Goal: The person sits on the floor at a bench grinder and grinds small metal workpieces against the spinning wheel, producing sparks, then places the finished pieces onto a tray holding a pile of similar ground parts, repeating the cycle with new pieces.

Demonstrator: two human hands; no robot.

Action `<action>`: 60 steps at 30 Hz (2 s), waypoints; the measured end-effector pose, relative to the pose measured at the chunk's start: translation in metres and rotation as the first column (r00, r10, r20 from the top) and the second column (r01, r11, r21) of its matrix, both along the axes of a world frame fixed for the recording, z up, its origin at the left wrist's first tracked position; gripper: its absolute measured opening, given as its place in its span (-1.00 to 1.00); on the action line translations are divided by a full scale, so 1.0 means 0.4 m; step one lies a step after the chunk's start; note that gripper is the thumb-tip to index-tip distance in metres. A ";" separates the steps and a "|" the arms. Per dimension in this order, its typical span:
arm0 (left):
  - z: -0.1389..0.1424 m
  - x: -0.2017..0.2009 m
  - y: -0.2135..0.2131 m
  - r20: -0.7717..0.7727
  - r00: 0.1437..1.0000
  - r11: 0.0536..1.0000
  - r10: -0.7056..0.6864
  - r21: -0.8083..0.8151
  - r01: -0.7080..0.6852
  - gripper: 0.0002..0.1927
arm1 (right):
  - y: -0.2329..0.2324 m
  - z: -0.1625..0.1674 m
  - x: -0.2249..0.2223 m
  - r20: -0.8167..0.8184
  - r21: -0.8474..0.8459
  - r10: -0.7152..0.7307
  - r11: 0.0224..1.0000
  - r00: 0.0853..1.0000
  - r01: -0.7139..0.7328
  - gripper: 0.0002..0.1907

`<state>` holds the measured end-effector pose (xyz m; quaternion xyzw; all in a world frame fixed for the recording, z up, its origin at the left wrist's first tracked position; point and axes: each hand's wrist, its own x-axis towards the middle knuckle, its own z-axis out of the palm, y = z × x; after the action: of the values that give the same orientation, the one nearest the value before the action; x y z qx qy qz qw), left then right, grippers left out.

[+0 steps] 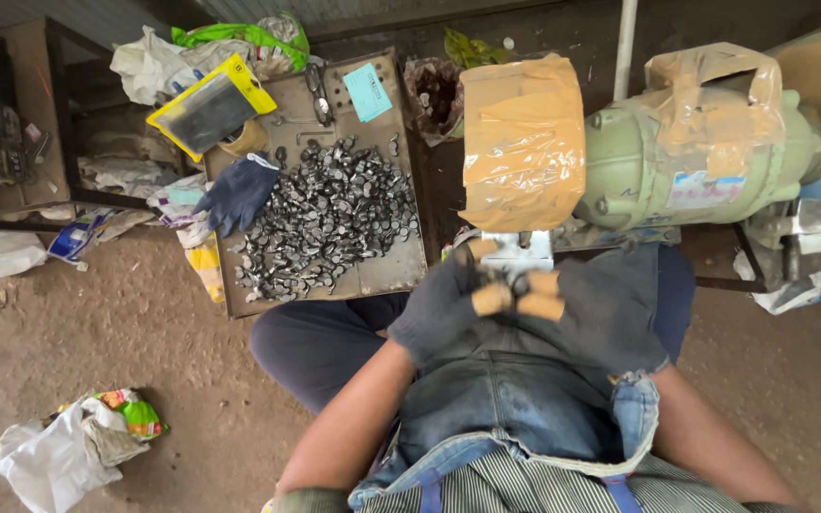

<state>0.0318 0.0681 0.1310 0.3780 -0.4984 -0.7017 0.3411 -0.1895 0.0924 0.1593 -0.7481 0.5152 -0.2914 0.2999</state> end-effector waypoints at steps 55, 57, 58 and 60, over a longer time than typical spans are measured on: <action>-0.213 0.293 -0.125 0.852 0.040 0.852 0.522 -0.523 0.002 -0.65 | 0.053 -0.152 0.077 -0.202 0.022 -0.015 1.000 0.979 0.020 -0.69; -0.217 0.300 -0.121 0.838 0.096 0.843 0.537 -0.529 -0.100 -0.70 | 0.056 -0.135 0.073 -0.127 -0.005 0.008 1.000 0.992 -0.009 -0.68; -0.217 0.305 -0.117 0.832 0.128 0.838 0.540 -0.517 -0.174 -0.74 | 0.057 -0.127 0.074 -0.089 -0.020 0.026 0.999 0.996 -0.028 -0.67; -0.220 0.310 -0.097 0.815 0.242 0.846 0.527 -0.477 -0.238 -0.76 | 0.058 -0.108 0.079 -0.067 -0.018 0.034 0.999 0.997 -0.035 -0.67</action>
<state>0.1556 0.0293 0.0430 0.7687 -0.5771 -0.1842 0.2050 -0.1580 0.1156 0.1162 -0.7691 0.5092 -0.2661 0.2802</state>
